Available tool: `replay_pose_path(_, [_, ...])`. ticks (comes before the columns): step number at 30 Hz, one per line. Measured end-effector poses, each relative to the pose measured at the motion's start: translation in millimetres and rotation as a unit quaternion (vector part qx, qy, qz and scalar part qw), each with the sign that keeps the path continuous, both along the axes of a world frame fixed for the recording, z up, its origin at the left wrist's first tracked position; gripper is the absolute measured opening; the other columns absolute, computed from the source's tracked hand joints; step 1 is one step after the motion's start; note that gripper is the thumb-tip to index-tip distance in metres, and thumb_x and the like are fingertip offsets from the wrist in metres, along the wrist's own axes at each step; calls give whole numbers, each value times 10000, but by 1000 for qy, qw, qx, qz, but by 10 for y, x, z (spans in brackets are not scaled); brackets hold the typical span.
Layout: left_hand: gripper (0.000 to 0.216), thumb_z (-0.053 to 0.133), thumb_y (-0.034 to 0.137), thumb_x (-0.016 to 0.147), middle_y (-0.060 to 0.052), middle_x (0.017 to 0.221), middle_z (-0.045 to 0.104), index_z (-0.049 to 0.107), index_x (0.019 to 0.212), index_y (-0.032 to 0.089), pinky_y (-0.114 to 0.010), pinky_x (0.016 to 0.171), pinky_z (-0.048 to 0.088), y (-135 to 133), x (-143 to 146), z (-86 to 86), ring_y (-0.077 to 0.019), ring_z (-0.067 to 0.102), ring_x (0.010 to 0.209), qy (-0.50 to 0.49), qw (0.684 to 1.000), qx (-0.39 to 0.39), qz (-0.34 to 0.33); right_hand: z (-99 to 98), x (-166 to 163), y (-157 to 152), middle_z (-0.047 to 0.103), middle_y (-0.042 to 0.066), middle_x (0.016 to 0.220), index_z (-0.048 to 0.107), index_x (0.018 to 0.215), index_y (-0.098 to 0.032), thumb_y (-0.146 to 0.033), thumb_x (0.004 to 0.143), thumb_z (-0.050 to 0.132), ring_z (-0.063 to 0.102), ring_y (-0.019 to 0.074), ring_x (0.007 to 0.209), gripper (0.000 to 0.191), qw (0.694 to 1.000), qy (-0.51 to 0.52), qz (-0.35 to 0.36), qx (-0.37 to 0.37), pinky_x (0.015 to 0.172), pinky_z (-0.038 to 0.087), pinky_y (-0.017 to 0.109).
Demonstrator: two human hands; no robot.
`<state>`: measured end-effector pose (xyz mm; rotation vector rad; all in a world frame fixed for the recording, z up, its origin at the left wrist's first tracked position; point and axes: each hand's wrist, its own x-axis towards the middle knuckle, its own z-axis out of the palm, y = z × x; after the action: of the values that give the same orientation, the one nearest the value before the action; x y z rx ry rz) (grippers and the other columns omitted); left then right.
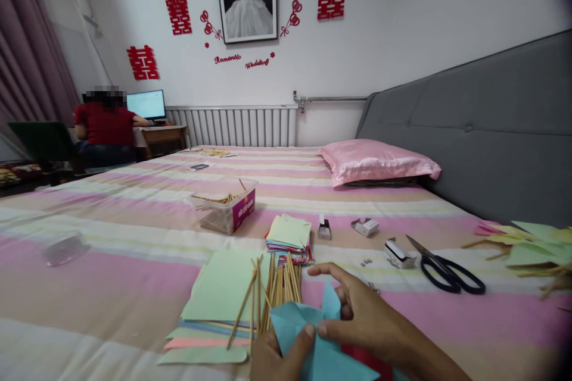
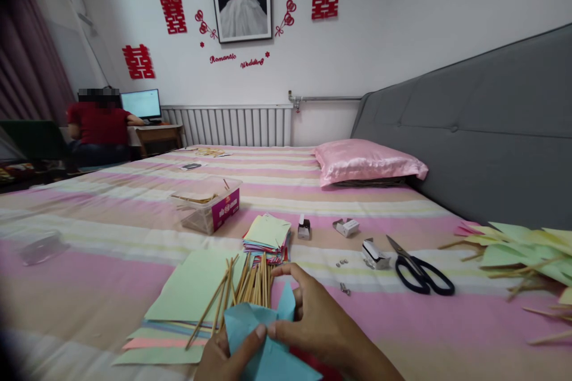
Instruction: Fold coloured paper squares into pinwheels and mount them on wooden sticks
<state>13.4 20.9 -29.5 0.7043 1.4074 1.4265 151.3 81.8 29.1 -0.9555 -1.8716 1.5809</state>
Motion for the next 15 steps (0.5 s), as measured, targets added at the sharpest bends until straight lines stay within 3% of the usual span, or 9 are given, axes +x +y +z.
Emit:
replay_pose_path(4, [455,707,527,489,-115,562,698,663,656,107,-329,567,480,22,-72,-82,-256,637,587,5,998,-22,51,112,-4,-50,493,-32,779,379,1206,-252,-125,649,635,407,19,445,626,1000,9,-4,-4,435,306,161])
replay_pose_path(7, [458,689,519,507,-127,585,703,658,681,97,-342,582,483,11,-84,-51,-270,638,621,31,996,-34,76,134,3,-79,557,29,948,528,1055,-234,-136,702,582,464,20,474,370,999,-13,7,31,464,328,169])
replay_pose_path(9, [427,688,499,508,-116,564,694,651,653,99,-328,547,476,-5,-72,2,-251,619,582,68,993,-38,92,111,-3,-92,573,-18,758,592,921,-209,-139,714,561,422,25,441,221,997,-33,5,66,430,283,160])
replay_pose_path(12, [377,665,496,523,-76,485,645,620,569,124,-305,488,451,-17,-45,44,-216,571,514,97,991,-37,88,71,-24,-105,426,-83,473,608,817,-186,-147,703,567,395,58,429,127,993,-72,-7,96,424,270,165])
replay_pose_path(15, [383,646,516,534,-55,462,607,596,531,137,-294,486,437,-10,-26,14,-199,546,509,107,991,-25,74,62,-39,-107,419,-79,470,614,748,-174,-161,686,585,408,73,461,70,986,-103,-16,129,445,285,175])
